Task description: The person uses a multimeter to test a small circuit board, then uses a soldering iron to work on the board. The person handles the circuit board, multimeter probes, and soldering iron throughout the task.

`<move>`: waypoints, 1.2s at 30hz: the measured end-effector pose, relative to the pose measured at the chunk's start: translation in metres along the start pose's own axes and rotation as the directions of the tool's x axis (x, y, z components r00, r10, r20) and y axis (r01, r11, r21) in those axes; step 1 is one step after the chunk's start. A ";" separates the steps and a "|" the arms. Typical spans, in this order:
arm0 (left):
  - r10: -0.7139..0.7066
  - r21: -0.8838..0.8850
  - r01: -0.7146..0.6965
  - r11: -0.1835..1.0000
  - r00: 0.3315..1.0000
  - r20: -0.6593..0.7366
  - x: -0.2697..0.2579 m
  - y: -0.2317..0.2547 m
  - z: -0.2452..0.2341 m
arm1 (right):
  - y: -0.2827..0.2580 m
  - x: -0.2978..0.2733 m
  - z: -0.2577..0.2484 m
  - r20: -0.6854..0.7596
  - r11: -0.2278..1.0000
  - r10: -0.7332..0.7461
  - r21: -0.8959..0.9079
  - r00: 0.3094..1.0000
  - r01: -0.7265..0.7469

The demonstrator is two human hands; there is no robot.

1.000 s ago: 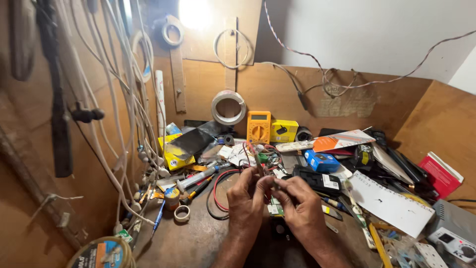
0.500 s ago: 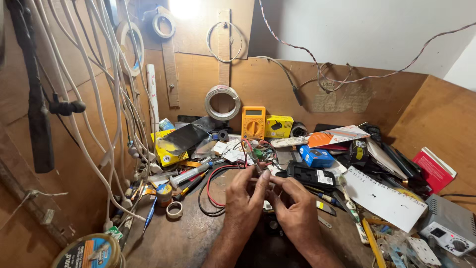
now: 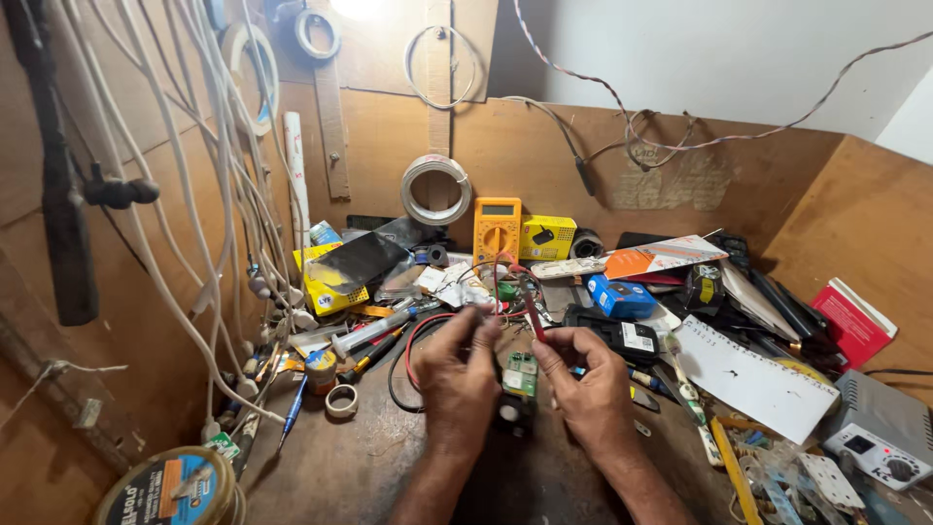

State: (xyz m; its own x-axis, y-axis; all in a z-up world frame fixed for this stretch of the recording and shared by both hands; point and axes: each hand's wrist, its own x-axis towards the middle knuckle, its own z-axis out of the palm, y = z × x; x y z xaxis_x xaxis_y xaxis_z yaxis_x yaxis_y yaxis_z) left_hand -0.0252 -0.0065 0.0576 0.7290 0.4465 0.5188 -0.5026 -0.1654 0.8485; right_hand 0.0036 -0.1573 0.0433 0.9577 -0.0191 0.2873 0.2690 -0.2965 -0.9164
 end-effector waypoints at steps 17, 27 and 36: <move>0.120 0.066 -0.117 0.991 0.991 -0.053 -0.004 0.006 0.001 | -0.014 -0.016 0.002 0.096 0.911 -0.381 -0.128 0.919 0.391; 0.380 0.260 -0.315 0.913 0.888 -0.257 0.036 0.020 0.004 | -0.015 -0.015 0.002 0.036 0.910 -0.396 -0.116 0.917 0.398; 0.390 0.529 -0.661 0.532 0.746 0.539 0.135 -0.043 0.010 | -0.015 -0.012 -0.001 -0.011 0.921 -0.347 -0.192 0.938 0.339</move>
State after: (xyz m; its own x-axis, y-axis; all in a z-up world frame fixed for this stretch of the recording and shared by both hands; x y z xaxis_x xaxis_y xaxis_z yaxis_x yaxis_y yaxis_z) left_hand 0.0997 0.0517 0.0928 0.5984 -0.2057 0.7744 -0.5031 -0.8487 0.1633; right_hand -0.0122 -0.1532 0.0543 0.8035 0.0741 0.5906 0.5523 -0.4628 -0.6934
